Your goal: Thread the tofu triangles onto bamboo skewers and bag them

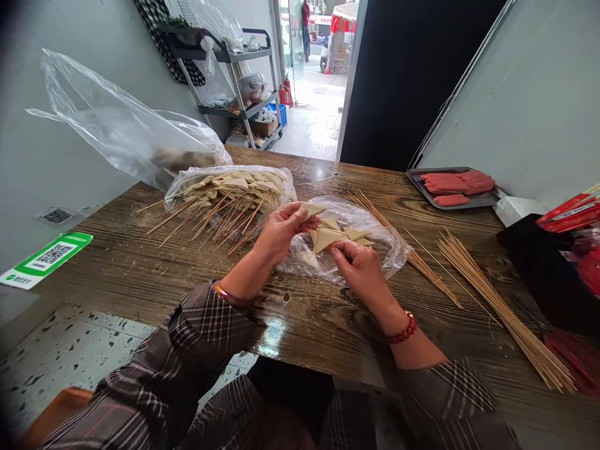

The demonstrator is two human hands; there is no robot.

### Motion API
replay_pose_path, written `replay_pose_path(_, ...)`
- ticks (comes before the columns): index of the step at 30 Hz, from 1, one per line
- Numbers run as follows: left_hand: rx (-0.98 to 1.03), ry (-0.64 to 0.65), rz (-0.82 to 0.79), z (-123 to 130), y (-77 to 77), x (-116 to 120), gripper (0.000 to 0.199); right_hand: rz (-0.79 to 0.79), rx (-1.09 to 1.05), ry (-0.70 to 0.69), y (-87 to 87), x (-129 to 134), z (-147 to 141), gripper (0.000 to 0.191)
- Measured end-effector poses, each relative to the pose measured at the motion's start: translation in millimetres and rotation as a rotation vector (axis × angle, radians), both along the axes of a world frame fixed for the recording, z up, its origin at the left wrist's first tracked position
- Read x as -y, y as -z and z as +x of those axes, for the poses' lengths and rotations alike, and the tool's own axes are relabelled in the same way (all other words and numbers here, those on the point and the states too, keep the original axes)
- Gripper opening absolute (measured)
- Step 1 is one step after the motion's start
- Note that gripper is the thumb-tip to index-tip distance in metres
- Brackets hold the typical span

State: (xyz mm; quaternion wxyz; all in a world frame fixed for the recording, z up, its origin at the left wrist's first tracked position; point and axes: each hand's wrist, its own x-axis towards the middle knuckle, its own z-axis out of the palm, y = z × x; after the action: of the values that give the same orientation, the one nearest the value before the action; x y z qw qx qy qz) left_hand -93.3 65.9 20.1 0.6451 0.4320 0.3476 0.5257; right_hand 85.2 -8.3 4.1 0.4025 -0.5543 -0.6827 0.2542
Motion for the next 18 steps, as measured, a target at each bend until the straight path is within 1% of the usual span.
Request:
replay_pose_path(4,-0.016,0.005,0.041,3.2,1.1,3.2,0.025,0.017,-0.004,0.009,2.2,-1.3,-0.9,0.028)
replay_pose_path(8,-0.001,0.033,0.032,3.7,3.0,3.1,0.029,0.035,-0.042,0.006,4.6,-2.2,-1.9,0.028)
replay_pose_path(14,0.16,0.114,-0.056,-0.9,0.7,1.6,0.038,0.065,-0.071,-0.003,7.1,-1.4,-2.9,0.028)
replay_pose_path(16,0.185,0.161,-0.052,-1.4,-1.7,3.3,0.04,0.072,-0.06,-0.013,7.4,-1.2,-3.0,0.027)
replay_pose_path(18,0.19,0.191,-0.012,-1.0,-4.0,5.6,0.04,0.076,-0.055,-0.015,7.4,-1.0,-2.9,0.027)
